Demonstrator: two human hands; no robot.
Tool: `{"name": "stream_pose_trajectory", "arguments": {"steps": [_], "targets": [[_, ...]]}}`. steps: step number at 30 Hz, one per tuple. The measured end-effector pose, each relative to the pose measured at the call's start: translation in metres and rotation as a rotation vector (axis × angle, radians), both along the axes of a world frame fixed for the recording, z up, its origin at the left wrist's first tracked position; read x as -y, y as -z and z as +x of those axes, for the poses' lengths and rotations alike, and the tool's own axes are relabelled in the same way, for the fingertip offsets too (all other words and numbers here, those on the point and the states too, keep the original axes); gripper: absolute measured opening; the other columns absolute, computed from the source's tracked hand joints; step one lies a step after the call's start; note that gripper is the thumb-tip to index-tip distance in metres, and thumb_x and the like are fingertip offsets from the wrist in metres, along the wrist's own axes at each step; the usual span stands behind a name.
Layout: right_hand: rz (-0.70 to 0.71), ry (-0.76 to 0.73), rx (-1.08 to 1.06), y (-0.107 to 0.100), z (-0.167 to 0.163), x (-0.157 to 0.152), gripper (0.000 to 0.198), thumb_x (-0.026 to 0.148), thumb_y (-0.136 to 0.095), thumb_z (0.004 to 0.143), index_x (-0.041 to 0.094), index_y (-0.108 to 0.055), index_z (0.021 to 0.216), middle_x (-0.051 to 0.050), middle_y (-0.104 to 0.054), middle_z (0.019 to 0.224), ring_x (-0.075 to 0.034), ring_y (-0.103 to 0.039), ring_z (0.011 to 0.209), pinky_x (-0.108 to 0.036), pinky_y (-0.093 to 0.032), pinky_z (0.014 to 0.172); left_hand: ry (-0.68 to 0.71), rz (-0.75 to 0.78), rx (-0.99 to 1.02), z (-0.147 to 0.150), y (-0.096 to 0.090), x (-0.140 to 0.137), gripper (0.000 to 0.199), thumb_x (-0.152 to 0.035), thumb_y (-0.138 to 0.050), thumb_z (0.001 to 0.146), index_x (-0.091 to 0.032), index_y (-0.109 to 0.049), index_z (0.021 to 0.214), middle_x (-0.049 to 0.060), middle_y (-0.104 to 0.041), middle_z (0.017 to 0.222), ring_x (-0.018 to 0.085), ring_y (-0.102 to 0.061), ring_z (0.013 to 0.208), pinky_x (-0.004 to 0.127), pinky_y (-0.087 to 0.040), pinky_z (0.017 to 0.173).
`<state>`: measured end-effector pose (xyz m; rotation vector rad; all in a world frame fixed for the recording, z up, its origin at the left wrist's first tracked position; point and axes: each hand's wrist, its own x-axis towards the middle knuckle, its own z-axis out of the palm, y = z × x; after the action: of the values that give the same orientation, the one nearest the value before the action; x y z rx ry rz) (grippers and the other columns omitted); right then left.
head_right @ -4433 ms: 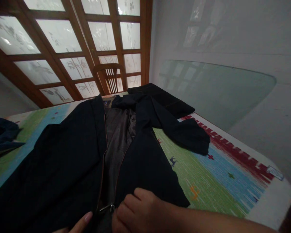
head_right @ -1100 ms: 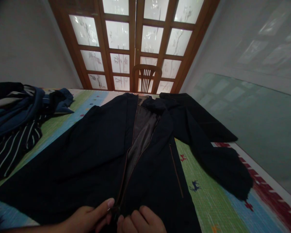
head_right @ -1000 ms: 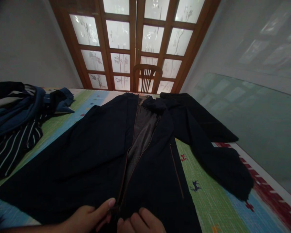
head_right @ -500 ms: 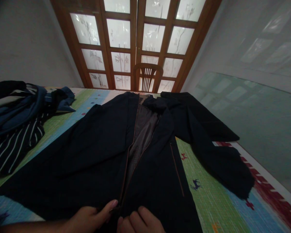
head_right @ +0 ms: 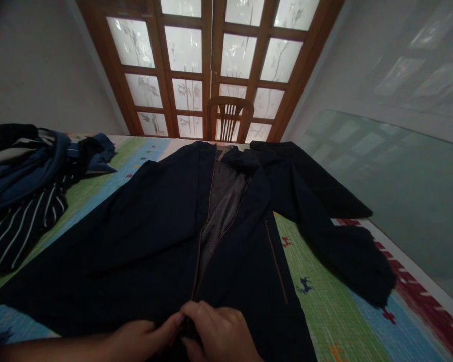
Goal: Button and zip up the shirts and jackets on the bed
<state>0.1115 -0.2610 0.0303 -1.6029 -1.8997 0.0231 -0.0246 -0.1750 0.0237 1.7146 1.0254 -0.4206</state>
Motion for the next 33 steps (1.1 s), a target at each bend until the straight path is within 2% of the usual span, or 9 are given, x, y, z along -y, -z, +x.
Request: {"name": "stream_pose_trajectory", "arguments": {"steps": [3, 10, 14, 17, 23, 26, 28, 33], "targets": [[0.004, -0.005, -0.020, 0.003, 0.002, 0.001, 0.018, 0.024, -0.033, 0.083, 0.019, -0.050, 0.077, 0.006, -0.050, 0.048, -0.006, -0.046, 0.037, -0.016, -0.033, 0.038, 0.001, 0.027, -0.092, 0.003, -0.007, 0.002, 0.064, -0.065, -0.019, 0.069, -0.018, -0.061, 0.062, 0.006, -0.064, 0.069, 0.020, -0.057, 0.069, 0.028, -0.039, 0.063], [0.022, -0.017, -0.057, 0.008, 0.001, -0.002, 0.025, 0.028, -0.032, 0.085, 0.019, -0.047, 0.067, 0.006, -0.047, 0.047, -0.006, -0.043, 0.038, -0.016, -0.031, 0.038, 0.055, -0.029, -0.061, 0.001, -0.006, 0.000, 0.059, -0.062, -0.020, 0.071, -0.020, -0.061, 0.064, 0.003, -0.063, 0.067, 0.019, -0.056, 0.071, 0.027, -0.038, 0.065], [-0.035, -0.063, -0.128, 0.009, 0.001, -0.002, 0.025, 0.029, -0.033, 0.083, 0.019, -0.046, 0.065, 0.005, -0.048, 0.047, -0.006, -0.043, 0.038, -0.015, -0.030, 0.038, 0.000, -0.007, -0.028, -0.005, -0.002, -0.001, 0.055, -0.060, -0.026, 0.071, -0.020, -0.063, 0.065, 0.005, -0.063, 0.066, 0.020, -0.056, 0.066, 0.027, -0.038, 0.060], [-0.118, -0.035, -0.193, 0.010, 0.003, 0.000, 0.017, 0.026, -0.037, 0.081, 0.019, -0.044, 0.067, 0.005, -0.049, 0.046, -0.005, -0.044, 0.038, -0.014, -0.031, 0.038, -0.004, -0.027, 0.039, -0.008, 0.000, -0.001, 0.046, -0.058, -0.036, 0.068, -0.022, -0.064, 0.067, 0.003, -0.063, 0.063, 0.018, -0.056, 0.065, 0.024, -0.039, 0.059], [-0.291, 0.001, -0.460, 0.005, 0.004, 0.001, 0.011, 0.018, -0.034, 0.077, 0.020, -0.037, 0.066, 0.006, -0.047, 0.044, -0.004, -0.041, 0.036, -0.012, -0.029, 0.034, -0.003, -0.042, -0.060, 0.000, 0.000, -0.001, 0.051, -0.060, -0.030, 0.069, -0.021, -0.063, 0.064, 0.001, -0.063, 0.063, 0.018, -0.056, 0.064, 0.024, -0.038, 0.056], [-0.314, -0.038, -0.633, 0.000, 0.003, 0.000, 0.011, 0.018, -0.030, 0.078, 0.020, -0.036, 0.070, 0.004, -0.052, 0.050, -0.005, -0.045, 0.040, -0.012, -0.032, 0.037, 0.009, -0.059, -0.138, 0.001, 0.001, -0.003, 0.052, -0.061, -0.031, 0.068, -0.020, -0.062, 0.062, 0.003, -0.064, 0.067, 0.020, -0.057, 0.068, 0.026, -0.039, 0.057], [-0.330, -0.050, -0.715, -0.001, 0.003, -0.001, 0.010, 0.018, -0.028, 0.079, 0.020, -0.035, 0.073, 0.004, -0.052, 0.051, -0.004, -0.042, 0.038, -0.012, -0.031, 0.035, -0.018, -0.060, -0.175, -0.001, 0.003, -0.004, 0.055, -0.063, -0.030, 0.067, -0.019, -0.062, 0.060, 0.006, -0.064, 0.065, 0.023, -0.058, 0.067, 0.029, -0.040, 0.057], [-0.333, -0.093, -0.728, 0.005, 0.001, 0.001, 0.008, 0.017, -0.026, 0.080, 0.020, -0.033, 0.077, 0.002, -0.055, 0.053, -0.004, -0.037, 0.037, -0.013, -0.027, 0.034, -0.050, -0.061, -0.060, -0.009, 0.008, -0.005, 0.054, -0.063, -0.031, 0.068, -0.021, -0.063, 0.060, 0.005, -0.063, 0.059, 0.020, -0.058, 0.065, 0.028, -0.042, 0.057]]}}
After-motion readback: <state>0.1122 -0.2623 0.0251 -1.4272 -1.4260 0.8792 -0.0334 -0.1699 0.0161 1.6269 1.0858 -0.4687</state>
